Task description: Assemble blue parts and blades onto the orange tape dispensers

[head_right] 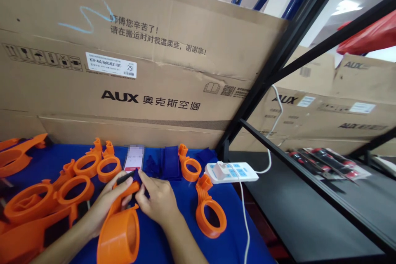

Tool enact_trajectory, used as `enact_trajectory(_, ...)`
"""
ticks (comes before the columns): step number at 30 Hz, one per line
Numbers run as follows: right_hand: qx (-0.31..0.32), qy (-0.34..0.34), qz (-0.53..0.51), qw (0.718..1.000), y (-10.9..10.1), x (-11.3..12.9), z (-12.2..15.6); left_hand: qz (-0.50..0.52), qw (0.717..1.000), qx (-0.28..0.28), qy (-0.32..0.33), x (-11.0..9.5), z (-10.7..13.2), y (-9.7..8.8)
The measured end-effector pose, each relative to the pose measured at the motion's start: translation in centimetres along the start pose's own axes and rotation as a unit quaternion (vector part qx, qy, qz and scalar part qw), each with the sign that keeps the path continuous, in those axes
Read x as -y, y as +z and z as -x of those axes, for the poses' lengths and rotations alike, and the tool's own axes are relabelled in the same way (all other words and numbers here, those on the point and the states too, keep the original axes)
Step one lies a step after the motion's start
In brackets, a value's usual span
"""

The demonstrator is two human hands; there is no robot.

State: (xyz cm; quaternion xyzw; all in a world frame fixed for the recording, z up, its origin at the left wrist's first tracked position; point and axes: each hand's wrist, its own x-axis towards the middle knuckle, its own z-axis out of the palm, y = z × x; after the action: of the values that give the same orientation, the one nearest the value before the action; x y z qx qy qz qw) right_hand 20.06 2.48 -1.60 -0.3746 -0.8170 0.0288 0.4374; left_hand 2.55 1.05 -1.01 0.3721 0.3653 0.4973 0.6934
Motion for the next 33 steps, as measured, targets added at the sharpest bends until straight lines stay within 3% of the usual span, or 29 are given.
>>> enact_trajectory(4, 0.003, 0.008, -0.025, 1.0, -0.2, 0.4, -0.2, 0.015, 1.0, 0.0, 0.0, 0.2, -0.1, 0.1)
enact_trajectory(10, -0.029, 0.024, 0.005, 0.999, -0.8, 0.7, -0.7, 0.016, 0.999, -0.051, -0.013, 0.0, -0.3, 0.4)
enact_trajectory(14, -0.122, 0.136, 0.047, 0.982, -2.2, -0.8, -1.4, 0.033, 0.997, -0.056, 0.032, -1.2, -0.2, 0.1)
enact_trajectory(16, -0.136, 0.201, 0.038, 0.969, -2.8, -1.7, -1.8, 0.033, 0.996, -0.066, 0.06, -1.4, -0.4, -0.3)
enact_trajectory(19, -0.079, 0.233, 0.025, 0.969, -2.7, -2.5, -1.8, 0.018, 0.994, -0.068, 0.08, -1.3, -1.0, -1.1)
enact_trajectory(23, 0.034, 0.216, 0.024, 0.975, -1.3, -2.0, -1.2, 0.006, 0.994, -0.065, 0.082, -0.9, -1.3, -1.4)
enact_trajectory(25, 0.06, 0.212, 0.027, 0.975, -0.6, -1.8, -0.9, 0.011, 0.995, -0.068, 0.076, -0.9, -1.1, -1.1)
enact_trajectory(33, -0.017, 0.23, -0.036, 0.972, -1.3, -1.1, -1.3, -0.003, 0.996, -0.049, 0.072, -0.4, -0.8, -0.6)
